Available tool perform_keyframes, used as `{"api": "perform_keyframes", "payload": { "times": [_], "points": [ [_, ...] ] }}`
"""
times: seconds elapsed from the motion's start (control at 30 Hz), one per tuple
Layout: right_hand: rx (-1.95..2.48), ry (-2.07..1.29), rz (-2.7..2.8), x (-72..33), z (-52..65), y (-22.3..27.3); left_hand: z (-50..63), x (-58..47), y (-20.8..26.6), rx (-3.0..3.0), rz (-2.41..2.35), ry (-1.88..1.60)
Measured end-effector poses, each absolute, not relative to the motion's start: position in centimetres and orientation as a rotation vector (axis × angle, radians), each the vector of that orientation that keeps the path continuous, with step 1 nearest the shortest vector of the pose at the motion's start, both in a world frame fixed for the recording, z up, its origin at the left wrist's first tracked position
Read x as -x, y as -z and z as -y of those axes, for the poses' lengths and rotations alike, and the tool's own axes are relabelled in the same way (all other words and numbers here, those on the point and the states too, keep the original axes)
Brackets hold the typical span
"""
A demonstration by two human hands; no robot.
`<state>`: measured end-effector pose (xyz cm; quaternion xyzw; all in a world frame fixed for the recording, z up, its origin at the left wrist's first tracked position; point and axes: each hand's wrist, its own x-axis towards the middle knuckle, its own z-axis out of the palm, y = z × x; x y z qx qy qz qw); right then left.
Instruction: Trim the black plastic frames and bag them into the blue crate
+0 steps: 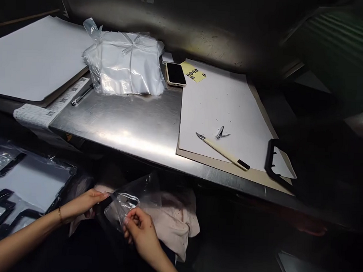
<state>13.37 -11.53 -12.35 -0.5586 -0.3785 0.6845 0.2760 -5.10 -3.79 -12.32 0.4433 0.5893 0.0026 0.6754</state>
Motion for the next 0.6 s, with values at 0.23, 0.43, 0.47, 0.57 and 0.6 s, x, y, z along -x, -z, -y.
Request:
{"api": "perform_keyframes", "payload": {
  "times": [0.23, 0.43, 0.47, 0.57, 0.6],
  "points": [
    [1.609, -1.305, 1.408, -17.4, 7.5, 9.0, 3.1, 4.1, 9.9, -1.012, -1.354, -0.033],
    [1.611, -1.103, 1.586, -17.9, 5.8, 7.6, 2.3, 3.8, 7.3, -0.968, -1.312, -0.201],
    [1.601, -1.094, 1.625, -17.8, 5.8, 7.6, 2.6, 3.8, 7.1, -0.929, -1.300, -0.229],
    [1.489, -1.111, 1.826, -16.8, 6.9, 8.0, 4.5, 4.0, 7.0, -0.746, -1.245, -0.306],
    [1.434, -1.125, 1.911, -16.1, 7.6, 8.3, 5.3, 4.3, 7.2, -0.662, -1.218, -0.312]
  ]
}}
